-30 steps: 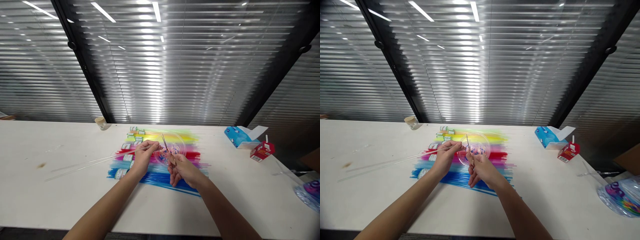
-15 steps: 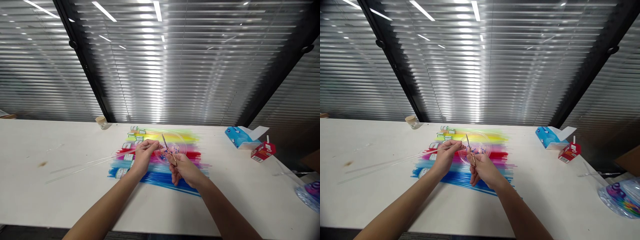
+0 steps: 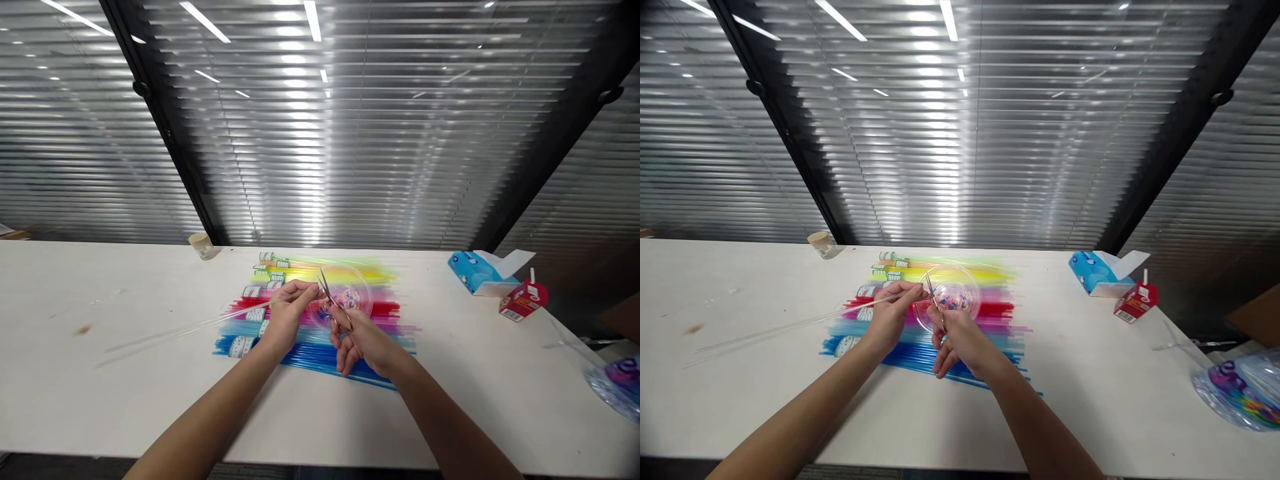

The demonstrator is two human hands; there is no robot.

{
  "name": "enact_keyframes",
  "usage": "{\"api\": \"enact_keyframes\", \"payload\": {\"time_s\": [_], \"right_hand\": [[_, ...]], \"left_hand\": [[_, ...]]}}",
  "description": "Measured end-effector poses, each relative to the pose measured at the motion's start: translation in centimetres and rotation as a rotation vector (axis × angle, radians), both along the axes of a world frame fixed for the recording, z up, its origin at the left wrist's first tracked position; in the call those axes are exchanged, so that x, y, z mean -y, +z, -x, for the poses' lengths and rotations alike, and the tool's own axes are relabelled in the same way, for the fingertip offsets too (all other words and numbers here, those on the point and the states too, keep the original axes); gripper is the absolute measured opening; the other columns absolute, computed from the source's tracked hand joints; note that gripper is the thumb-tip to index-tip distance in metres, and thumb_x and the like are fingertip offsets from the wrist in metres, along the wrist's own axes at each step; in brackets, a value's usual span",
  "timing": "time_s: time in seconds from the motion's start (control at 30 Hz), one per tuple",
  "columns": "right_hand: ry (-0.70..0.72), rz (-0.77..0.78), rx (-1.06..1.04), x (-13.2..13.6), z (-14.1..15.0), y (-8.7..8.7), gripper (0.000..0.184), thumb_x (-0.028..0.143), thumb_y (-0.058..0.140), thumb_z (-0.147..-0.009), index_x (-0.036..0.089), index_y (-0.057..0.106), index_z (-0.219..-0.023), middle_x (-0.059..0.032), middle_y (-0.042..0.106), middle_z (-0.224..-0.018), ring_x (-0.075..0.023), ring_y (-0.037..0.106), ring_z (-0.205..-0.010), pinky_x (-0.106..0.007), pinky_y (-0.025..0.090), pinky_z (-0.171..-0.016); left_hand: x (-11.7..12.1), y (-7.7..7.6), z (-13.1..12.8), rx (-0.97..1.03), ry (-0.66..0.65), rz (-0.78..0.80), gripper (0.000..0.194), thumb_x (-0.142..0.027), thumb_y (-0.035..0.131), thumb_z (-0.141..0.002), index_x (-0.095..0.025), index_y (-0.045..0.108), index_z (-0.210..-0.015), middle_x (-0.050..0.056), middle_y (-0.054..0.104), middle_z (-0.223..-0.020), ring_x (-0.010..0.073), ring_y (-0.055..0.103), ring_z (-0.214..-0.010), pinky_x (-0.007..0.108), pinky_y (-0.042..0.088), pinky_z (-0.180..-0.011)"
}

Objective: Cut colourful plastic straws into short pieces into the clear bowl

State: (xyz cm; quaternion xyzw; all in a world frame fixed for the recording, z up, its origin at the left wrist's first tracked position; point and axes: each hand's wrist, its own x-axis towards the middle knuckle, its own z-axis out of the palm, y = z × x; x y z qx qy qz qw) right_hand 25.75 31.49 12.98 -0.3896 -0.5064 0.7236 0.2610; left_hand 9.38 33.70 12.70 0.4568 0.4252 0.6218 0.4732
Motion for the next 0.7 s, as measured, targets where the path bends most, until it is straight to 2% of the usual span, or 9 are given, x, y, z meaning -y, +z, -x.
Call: {"api": "enact_keyframes", "payload": {"time_s": [0.2, 0.43, 0.7], "right_hand": [[-0.014, -0.016, -0.009, -0.08, 0.13, 0.04, 0.054, 0.072, 0.046, -0.087, 0.019, 0.046, -0.077, 0.0036, 0.053, -0.064, -0.0115, 0.062, -0.042, -0.02, 0.05, -0.038], [-0.019, -0.026, 0.007, -0.04, 0.13, 0.12, 0.056, 0.074, 0.046, -0.086, 0.019, 0.045, -0.077, 0.0044, 0.053, -0.063, -0.0107, 0.06, -0.04, -0.019, 0.049, -0.037], [-0.022, -0.101, 0.049, 0.08, 0.38, -0.69, 0.058, 0.074, 0.054, -0.08, 0.018, 0.045, -0.069, 0.0055, 0.051, -0.053, -0.0106, 0.059, -0.04, -0.017, 0.046, -0.036]], "left_hand": [[-0.11, -0.52, 0.13, -0.015, -0.015, -0.012, 0.025, -0.038, 0.081, -0.07, -0.017, 0.07, -0.075, 0.003, 0.074, -0.072, 0.0189, 0.071, -0.073, 0.029, 0.055, -0.075], [-0.08, -0.3, 0.12, -0.018, -0.027, 0.009, 0.026, -0.039, 0.082, -0.068, -0.017, 0.07, -0.075, 0.004, 0.074, -0.071, 0.0192, 0.071, -0.073, 0.03, 0.055, -0.074], [-0.31, -0.35, 0.05, -0.009, -0.007, 0.018, 0.028, -0.04, 0.083, -0.067, -0.016, 0.07, -0.075, 0.004, 0.074, -0.07, 0.019, 0.071, -0.073, 0.03, 0.055, -0.075]]}}
